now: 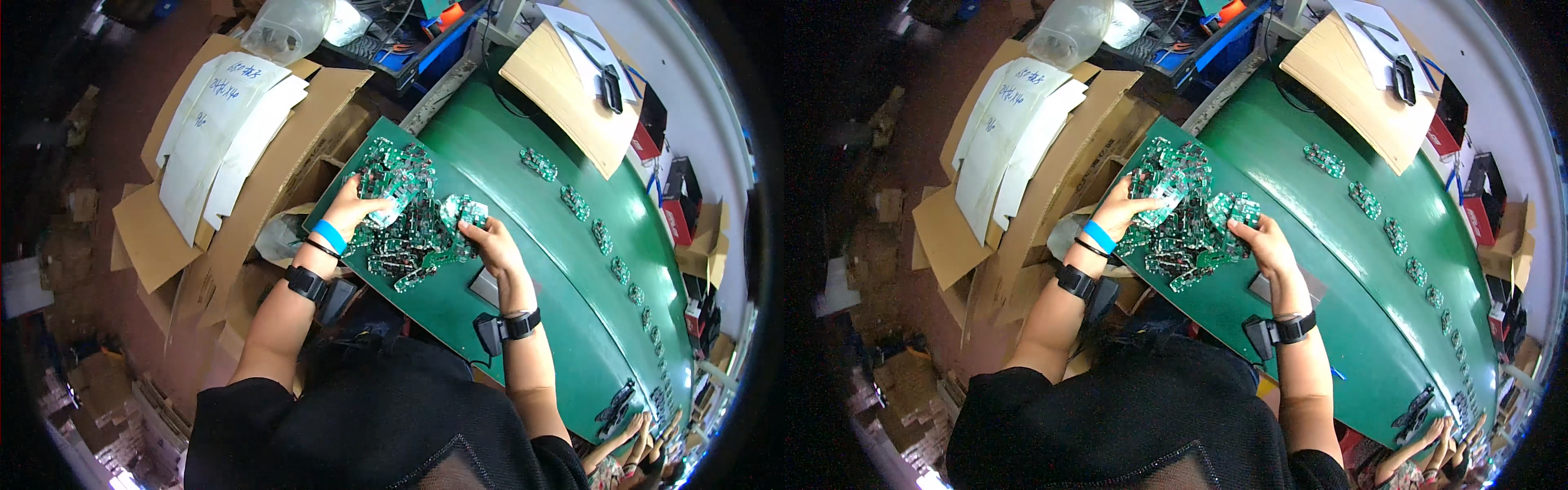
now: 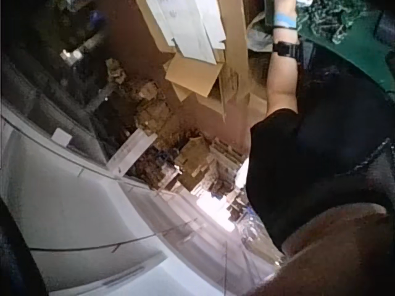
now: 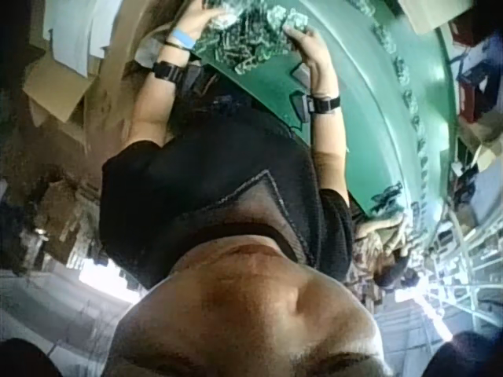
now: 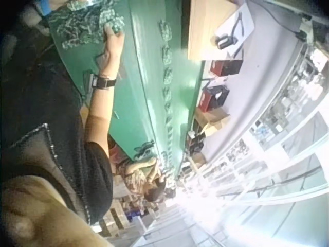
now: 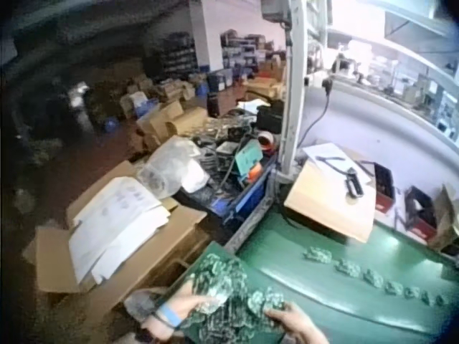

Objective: The person uses wire cutters to separate individual green circuit boards from a larger panel. They then place the separated boards into a cardboard box. The person also handles a pile of green plastic strips, moving them from the table into the box.

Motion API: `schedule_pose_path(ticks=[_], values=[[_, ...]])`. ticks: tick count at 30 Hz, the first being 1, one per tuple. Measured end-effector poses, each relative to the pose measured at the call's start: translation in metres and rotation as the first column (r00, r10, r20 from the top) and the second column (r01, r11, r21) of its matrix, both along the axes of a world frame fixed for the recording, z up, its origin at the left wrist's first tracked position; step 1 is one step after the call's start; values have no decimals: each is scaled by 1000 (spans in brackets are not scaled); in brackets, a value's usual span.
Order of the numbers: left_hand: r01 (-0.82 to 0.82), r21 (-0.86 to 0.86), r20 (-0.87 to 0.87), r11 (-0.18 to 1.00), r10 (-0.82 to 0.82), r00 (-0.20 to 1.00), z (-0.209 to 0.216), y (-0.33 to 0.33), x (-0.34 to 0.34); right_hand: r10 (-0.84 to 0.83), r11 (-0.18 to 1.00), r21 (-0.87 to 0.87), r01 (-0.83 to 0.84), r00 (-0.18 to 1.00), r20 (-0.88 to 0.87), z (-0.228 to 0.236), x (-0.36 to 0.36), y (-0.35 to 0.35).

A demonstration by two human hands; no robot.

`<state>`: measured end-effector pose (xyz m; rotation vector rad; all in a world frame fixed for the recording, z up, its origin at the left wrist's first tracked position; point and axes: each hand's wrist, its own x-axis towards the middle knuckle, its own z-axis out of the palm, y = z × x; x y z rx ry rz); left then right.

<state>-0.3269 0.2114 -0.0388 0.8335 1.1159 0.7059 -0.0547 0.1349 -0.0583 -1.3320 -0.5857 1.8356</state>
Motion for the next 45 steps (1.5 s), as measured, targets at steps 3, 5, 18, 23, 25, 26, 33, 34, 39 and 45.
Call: schedule_pose_path(ticks=[3, 5, 18, 23, 25, 26, 33, 34, 39, 45], values=[[-61, 11, 45, 998, 61, 997, 3, -9, 0, -27, 997, 78, 24, 999, 37, -4, -18, 3], [-110, 42, 31, 993, 108, 994, 3, -15, -2, -41, 987, 160, 23, 993, 114, 4, -30, 5], [-412, 0, -37, 911, 412, 910, -4, -33, 0, -147, 870, 469, -150, 830, 538, -16, -64, 24], [-476, -6, 127, 879, 473, 872, 13, -48, -3, -188, 865, 498, -60, 881, 433, -14, -59, 25], [-486, -33, 164, 873, 484, 859, 10, -52, -11, -240, 843, 537, 32, 916, 321, -9, -51, 22], [-491, -41, 164, 870, 491, 855, 8, -55, -14, -258, 845, 526, 95, 935, 244, -8, -47, 21], [-379, -118, 303, 918, 397, 866, -9, -73, 5, -133, 957, 214, 197, 950, -283, 34, -73, 8], [-354, -134, 360, 926, 378, 853, -6, -76, 9, -112, 953, 253, 165, 971, -210, 34, -80, 7], [-266, -196, 617, 944, 330, 714, -14, -83, 1, -160, 937, 294, 188, 980, -117, 40, -96, -5], [-228, -178, 535, 957, 289, 794, 7, -82, 7, -219, 915, 350, 200, 976, 15, 43, -101, -12]])
